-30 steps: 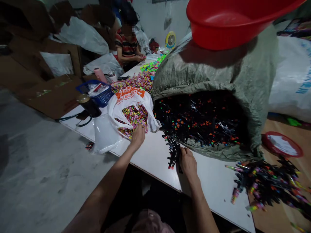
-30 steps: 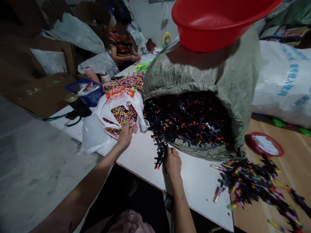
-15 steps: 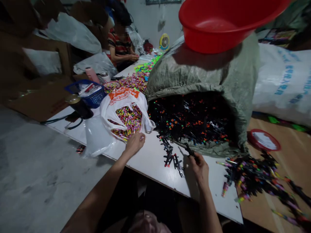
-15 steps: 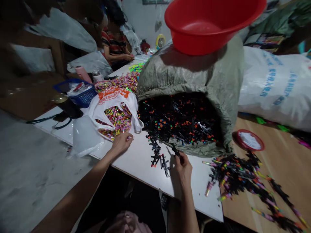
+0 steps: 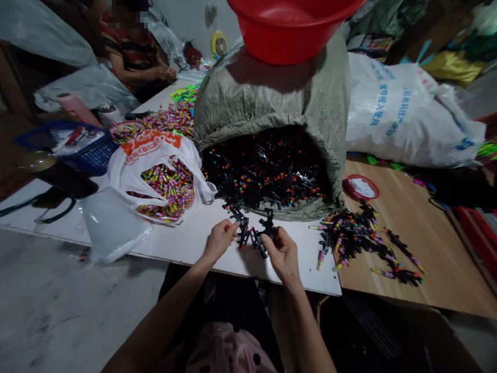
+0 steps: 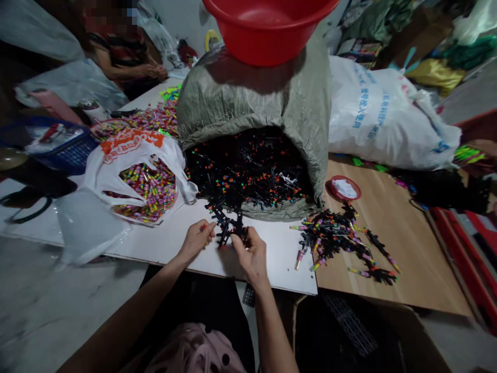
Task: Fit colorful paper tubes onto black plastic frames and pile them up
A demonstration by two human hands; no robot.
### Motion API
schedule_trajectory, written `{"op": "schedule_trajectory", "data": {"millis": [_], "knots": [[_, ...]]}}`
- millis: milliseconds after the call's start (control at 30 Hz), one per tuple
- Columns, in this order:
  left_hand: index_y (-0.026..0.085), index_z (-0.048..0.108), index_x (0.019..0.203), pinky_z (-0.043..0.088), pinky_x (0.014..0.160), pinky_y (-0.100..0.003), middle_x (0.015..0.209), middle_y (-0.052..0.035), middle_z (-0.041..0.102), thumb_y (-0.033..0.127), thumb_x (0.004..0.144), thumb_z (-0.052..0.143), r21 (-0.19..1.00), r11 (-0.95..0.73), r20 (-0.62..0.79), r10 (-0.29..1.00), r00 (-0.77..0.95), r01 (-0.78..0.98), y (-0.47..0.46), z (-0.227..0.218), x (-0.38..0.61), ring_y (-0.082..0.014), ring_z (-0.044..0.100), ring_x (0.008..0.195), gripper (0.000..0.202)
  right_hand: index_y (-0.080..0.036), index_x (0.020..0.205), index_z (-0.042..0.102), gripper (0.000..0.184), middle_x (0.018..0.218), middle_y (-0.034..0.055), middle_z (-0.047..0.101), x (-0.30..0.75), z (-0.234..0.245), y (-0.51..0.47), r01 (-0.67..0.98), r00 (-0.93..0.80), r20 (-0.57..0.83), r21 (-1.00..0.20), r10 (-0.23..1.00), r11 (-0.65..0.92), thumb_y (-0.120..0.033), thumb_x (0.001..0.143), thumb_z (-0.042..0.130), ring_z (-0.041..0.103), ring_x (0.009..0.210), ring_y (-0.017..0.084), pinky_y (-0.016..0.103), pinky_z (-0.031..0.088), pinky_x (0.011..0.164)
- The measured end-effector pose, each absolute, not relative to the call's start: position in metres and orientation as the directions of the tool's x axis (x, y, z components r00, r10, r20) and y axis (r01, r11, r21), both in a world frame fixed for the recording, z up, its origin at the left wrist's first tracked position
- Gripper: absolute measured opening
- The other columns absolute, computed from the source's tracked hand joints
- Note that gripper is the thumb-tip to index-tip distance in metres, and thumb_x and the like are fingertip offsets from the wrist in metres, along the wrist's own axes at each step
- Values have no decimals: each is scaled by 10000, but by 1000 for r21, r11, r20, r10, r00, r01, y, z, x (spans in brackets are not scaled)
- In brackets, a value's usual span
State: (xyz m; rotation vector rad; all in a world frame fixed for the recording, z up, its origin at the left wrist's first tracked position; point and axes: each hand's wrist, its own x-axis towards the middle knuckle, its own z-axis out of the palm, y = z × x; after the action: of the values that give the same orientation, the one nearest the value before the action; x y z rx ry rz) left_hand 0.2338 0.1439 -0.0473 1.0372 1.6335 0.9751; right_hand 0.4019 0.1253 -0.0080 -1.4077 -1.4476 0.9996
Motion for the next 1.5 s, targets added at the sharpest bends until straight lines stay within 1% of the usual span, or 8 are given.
{"op": "schedule_trajectory", "data": {"millis": [200, 600, 767, 933, 1100, 1233, 1367, 1500], "knots": [[164, 523, 779, 405, 466, -194, 541, 36, 544, 314, 725, 691, 584, 638, -707, 704, 72, -502, 136, -32, 239, -84, 513, 443, 232, -187, 757, 563, 246, 588, -39, 525, 374, -34, 126, 3, -26, -135, -991, 991, -135, -406, 664, 624, 447, 536, 115, 230, 380, 517], [153, 604, 939, 394, 503, -180, 719, 9, 608, 282, 594, 767, 891, 271, -326, 940, -98, -364, 130, -13, 242, -65, 511, 550, 403, -185, 669, 548, 213, 545, -39, 480, 404, -36, 115, 445, -331, -222, -894, 917, -56, -383, 729, 598, 407, 526, 107, 219, 300, 489], [151, 592, 878, 232, 399, -160, 537, 84, 469, 297, 514, 804, 839, 396, -407, 912, 53, -373, 132, -12, 237, -33, 397, 422, 446, -163, 740, 594, 247, 578, -35, 495, 408, -18, 107, 307, -596, -274, -946, 755, -101, -390, 812, 529, 465, 530, 109, 206, 354, 486], [144, 583, 816, 144, 391, -171, 528, 69, 494, 283, 437, 820, 662, 559, -548, 815, 186, -499, 124, -23, 241, -19, 362, 392, 468, -219, 1167, 586, 328, 980, 76, 634, 413, -20, 103, 367, -406, 128, -884, 905, 290, -285, 872, 457, 615, 883, 194, 308, 495, 775], [142, 582, 868, 240, 423, -183, 602, 29, 576, 395, 498, 799, 698, 478, -498, 859, 119, -534, 126, -31, 257, -54, 466, 448, 498, -271, 1101, 625, 317, 1047, 86, 650, 415, -40, 114, 397, -479, 485, -623, 731, 674, -186, 850, 452, 625, 968, 209, 311, 522, 783], [147, 558, 960, 324, 439, -206, 694, -19, 645, 507, 560, 745, 833, 337, -399, 915, -55, -438, 121, -35, 246, -95, 538, 480, 569, -226, 881, 633, 151, 793, 63, 672, 432, -35, 117, 572, -178, 469, -665, 865, 479, -297, 846, 504, 649, 723, 201, 291, 521, 641], [149, 596, 1034, 365, 450, -208, 782, -51, 672, 492, 636, 700, 903, 304, -345, 934, -93, -303, 110, -46, 230, -96, 549, 523, 536, -194, 722, 631, 252, 633, 78, 644, 451, -44, 118, 721, 34, 174, -686, 984, 97, -412, 753, 510, 612, 550, 233, 324, 462, 495], [146, 652, 1007, 318, 426, -185, 774, -51, 668, 428, 634, 714, 904, 336, -347, 938, 4, -264, 104, -44, 236, -69, 478, 508, 473, -189, 697, 641, 287, 671, 99, 686, 436, -43, 112, 560, 203, 77, -827, 976, -51, -469, 676, 579, 650, 641, 260, 359, 503, 589]]}}
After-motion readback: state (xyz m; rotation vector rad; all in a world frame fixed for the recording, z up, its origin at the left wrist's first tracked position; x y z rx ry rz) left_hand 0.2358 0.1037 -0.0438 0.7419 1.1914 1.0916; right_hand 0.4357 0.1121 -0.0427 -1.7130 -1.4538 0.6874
